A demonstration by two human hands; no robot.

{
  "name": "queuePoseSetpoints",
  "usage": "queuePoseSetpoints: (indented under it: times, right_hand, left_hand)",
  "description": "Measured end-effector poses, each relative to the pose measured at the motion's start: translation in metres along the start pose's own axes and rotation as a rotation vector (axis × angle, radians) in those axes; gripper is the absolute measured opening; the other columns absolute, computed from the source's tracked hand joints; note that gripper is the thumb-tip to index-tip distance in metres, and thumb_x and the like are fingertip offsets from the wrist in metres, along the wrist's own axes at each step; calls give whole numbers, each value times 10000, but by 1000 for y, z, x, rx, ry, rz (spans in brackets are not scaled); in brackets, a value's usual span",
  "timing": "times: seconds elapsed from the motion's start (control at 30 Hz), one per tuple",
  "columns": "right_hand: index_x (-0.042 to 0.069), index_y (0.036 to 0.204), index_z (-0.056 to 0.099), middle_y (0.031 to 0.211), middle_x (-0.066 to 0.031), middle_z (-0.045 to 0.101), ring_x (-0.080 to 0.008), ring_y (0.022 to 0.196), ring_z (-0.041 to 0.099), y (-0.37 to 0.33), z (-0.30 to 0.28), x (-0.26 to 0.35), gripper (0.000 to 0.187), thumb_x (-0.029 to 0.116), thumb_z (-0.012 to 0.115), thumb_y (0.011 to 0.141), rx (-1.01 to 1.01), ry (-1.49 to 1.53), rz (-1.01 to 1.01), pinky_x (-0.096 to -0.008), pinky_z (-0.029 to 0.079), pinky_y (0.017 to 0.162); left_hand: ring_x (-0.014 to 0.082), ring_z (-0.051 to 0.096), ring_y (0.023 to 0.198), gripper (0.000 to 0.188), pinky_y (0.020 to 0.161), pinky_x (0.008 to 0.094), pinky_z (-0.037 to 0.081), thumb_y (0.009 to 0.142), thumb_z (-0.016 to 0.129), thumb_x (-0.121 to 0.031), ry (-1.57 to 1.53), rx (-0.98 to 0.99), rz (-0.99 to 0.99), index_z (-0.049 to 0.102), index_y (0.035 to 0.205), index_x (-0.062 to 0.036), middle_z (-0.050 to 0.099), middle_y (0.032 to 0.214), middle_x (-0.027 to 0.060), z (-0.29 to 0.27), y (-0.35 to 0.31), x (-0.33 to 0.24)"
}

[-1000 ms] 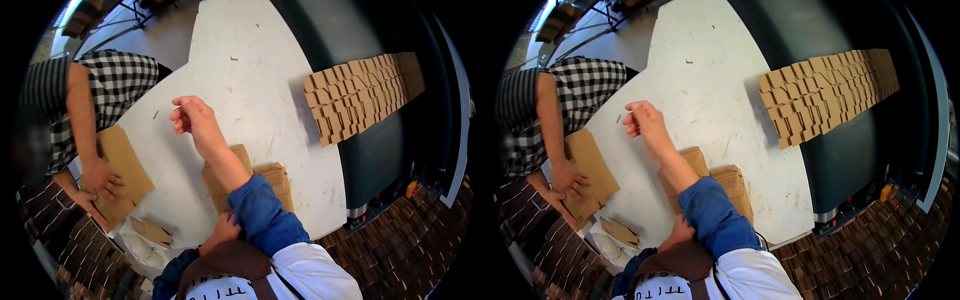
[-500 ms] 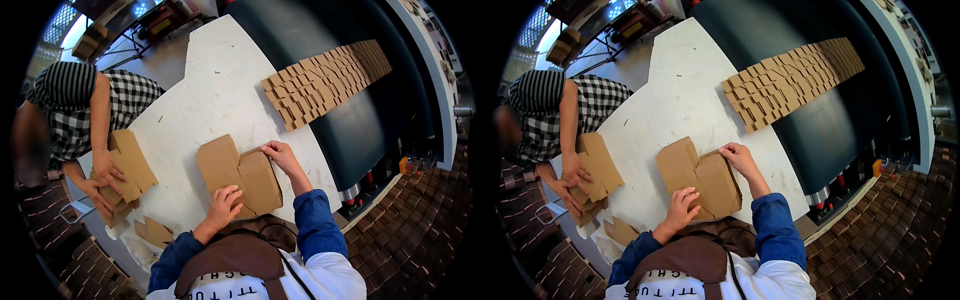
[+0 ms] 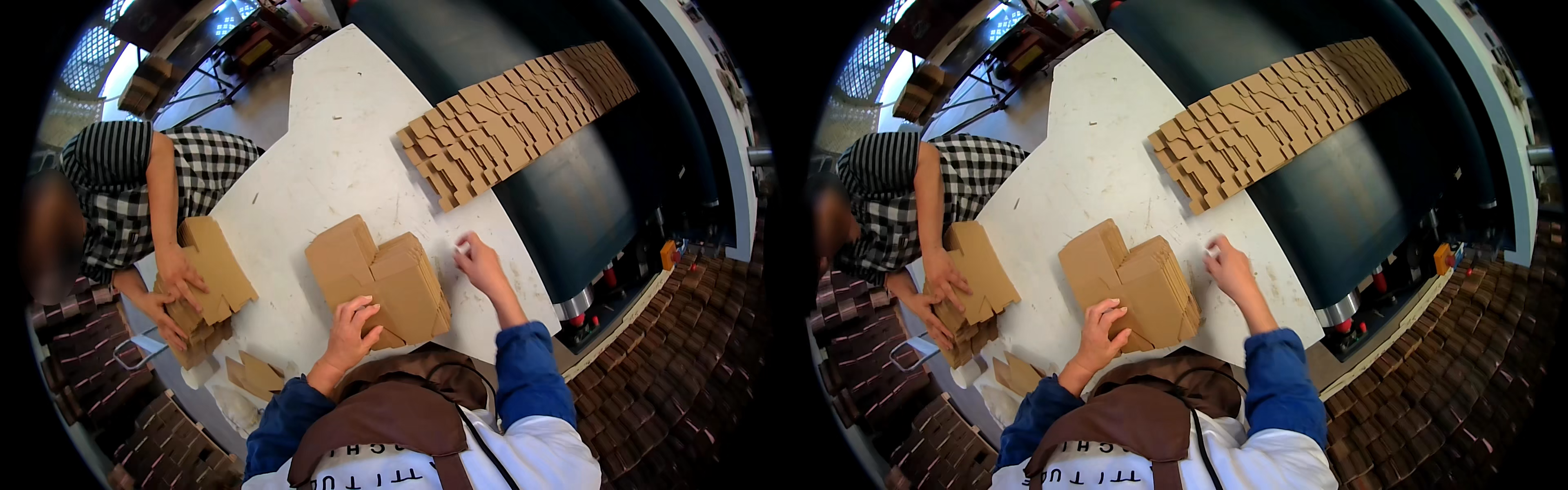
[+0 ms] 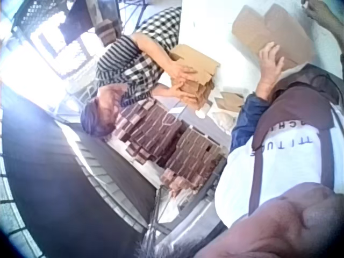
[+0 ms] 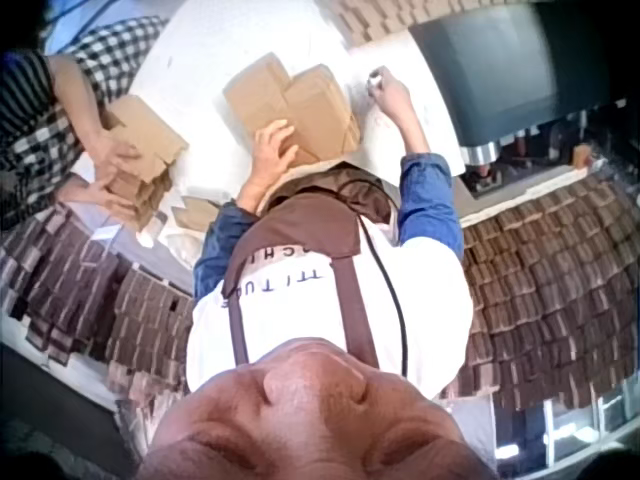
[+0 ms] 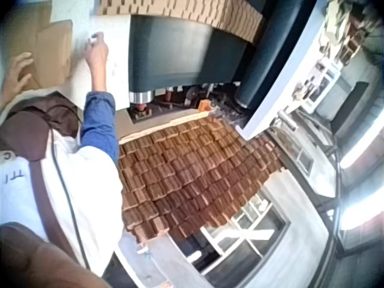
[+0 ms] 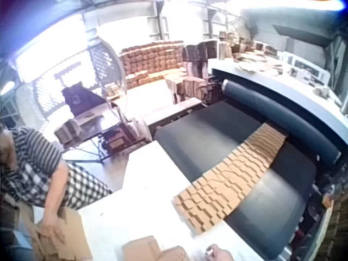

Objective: The person folds flat cardboard pieces into box shapes by hand and stacks them on a table. A coworker assists by organizing the finished stacks and moving them onto a conveyor belt. The person occasionally picks up dropped pieces from the floor to continue the assembly process.

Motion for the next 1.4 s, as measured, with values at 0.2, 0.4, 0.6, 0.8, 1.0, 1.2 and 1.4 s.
queuePoseSetpoints:
  times: [0.2,0.4,0.6,0.8,1.0,1.2,1.4]
  right_hand:
    - [30,1088,659,832,-88,692,-161,729,662,-4,22,-32,340,329,539,981,15,45,-42,-291,508,635]
    - [8,955,647,726,-9,598,-97,598,501,1,81,-11,434,412,495,1000,120,221,164,-262,427,549]
    - [76,952,592,795,2,573,-87,694,523,-1,74,6,393,458,510,989,192,410,241,-271,441,628]
    - [140,1106,519,1010,-28,606,-125,882,598,-8,104,47,329,450,495,997,441,328,84,-276,474,714]
    - [28,1224,438,1012,-92,609,-152,888,607,4,136,26,491,441,541,980,216,330,44,-264,519,700]
    - [-70,1030,661,933,-256,691,-339,864,676,41,98,-11,395,300,626,897,-237,-448,-165,-428,527,767]
    - [-4,1129,612,1012,-219,688,-324,888,670,68,75,-54,506,428,660,870,-215,-449,-18,-395,516,830]
  left_hand:
    - [325,499,1133,426,966,435,413,771,730,-142,-50,-48,17,584,1167,-93,527,1279,109,-10,-8,3]
    - [301,477,1155,433,1022,420,378,832,673,-238,-58,-69,-7,546,1224,-107,496,1296,81,-13,-17,22]
    - [296,469,1168,479,1012,425,400,846,671,-270,-83,-248,-119,527,1277,-122,479,1306,74,-10,-33,9]
    - [329,455,1189,514,1012,425,414,869,657,-294,-203,-363,-289,490,1316,-105,449,1317,105,-27,-75,25]
    - [349,433,1223,527,1030,433,401,871,647,-259,-212,-324,-195,467,1326,-65,429,1344,136,-28,-95,38]
    - [361,438,1234,493,1040,437,390,872,635,-200,-348,-324,-102,475,1316,-58,447,1337,153,-26,-85,37]
    - [365,452,1246,487,1045,437,375,848,660,-177,-290,-616,-272,498,1290,-53,480,1331,174,-67,-127,71]
Point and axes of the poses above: each hand's wrist, its own y-axis towards the middle knuckle, its own z-axis out of the palm, x = y × z, the point moved 3 cm from there along y, towards the middle knuckle
